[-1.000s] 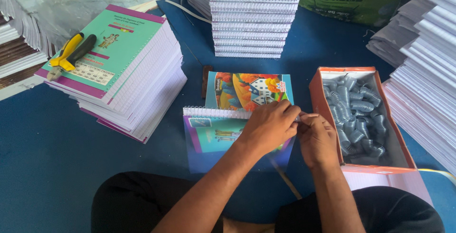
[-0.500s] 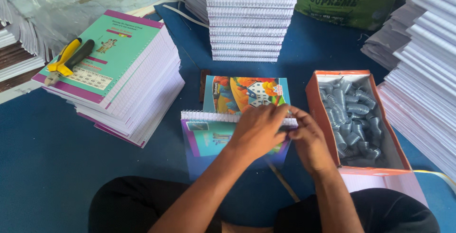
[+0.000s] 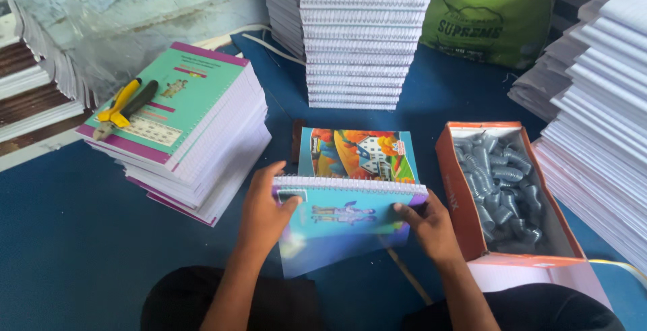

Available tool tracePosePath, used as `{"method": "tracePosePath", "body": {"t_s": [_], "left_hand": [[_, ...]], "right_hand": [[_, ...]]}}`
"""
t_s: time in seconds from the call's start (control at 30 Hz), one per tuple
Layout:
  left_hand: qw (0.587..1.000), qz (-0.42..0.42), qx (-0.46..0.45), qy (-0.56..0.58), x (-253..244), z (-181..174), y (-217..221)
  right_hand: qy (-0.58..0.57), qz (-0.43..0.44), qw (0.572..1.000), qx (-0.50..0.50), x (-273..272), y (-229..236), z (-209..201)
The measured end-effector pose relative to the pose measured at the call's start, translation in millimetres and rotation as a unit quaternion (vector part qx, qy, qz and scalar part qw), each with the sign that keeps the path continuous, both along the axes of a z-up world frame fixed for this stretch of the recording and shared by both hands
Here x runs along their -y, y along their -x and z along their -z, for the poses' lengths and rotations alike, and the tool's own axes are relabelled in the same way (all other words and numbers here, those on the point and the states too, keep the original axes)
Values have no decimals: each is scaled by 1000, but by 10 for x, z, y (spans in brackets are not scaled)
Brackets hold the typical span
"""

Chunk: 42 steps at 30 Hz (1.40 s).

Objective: The person inserts a metal spiral binding into the holes of a notebook, secures it, and stacks the finished notebook. They then pick up another notebook and repeat the binding process.

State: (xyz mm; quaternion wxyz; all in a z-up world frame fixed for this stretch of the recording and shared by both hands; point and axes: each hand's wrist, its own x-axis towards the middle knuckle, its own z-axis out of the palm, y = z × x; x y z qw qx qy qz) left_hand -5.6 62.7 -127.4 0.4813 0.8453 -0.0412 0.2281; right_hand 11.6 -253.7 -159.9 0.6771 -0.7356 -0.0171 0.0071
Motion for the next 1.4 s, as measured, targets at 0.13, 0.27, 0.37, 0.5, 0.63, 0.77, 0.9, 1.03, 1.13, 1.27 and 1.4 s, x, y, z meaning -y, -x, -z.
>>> {"method": "tracePosePath", "body": {"t_s": [0.13,0.27,0.37,0.5,0.63,0.77,0.9,1.03,1.13,1.27,1.4], "left_hand": [[978,52,-95,176,-95,376,-40],[972,-8,-164,170,-70,567,-26],[967,19,-123,221,22,592,21],[964,6,-114,242,128,624,57],[956,10,-120,269,218,745,53],[956,4,-131,261,209,862,39],[957,-8,-136,256,227,943,43],[954,-43,-177,237,254,987,37],[963,-56,-167,203,259,1040,34],[972,-89,-178,124,229,1149,57],[970,-108,-201,85,199,1270,55]], "right_hand": [[-23,15,1000,-11,-3,-17,142],[-46,21,998,47,-74,1,255],[-65,45,995,53,-56,38,303],[-132,81,986,64,-29,34,404],[-112,52,992,13,37,-37,544],[-88,36,995,23,57,-61,660],[-53,29,998,-21,54,-51,664],[-31,33,997,-57,40,-40,649],[43,54,992,-103,80,-38,720],[71,50,995,-46,76,-77,865],[184,80,977,-77,94,-57,846]]}}
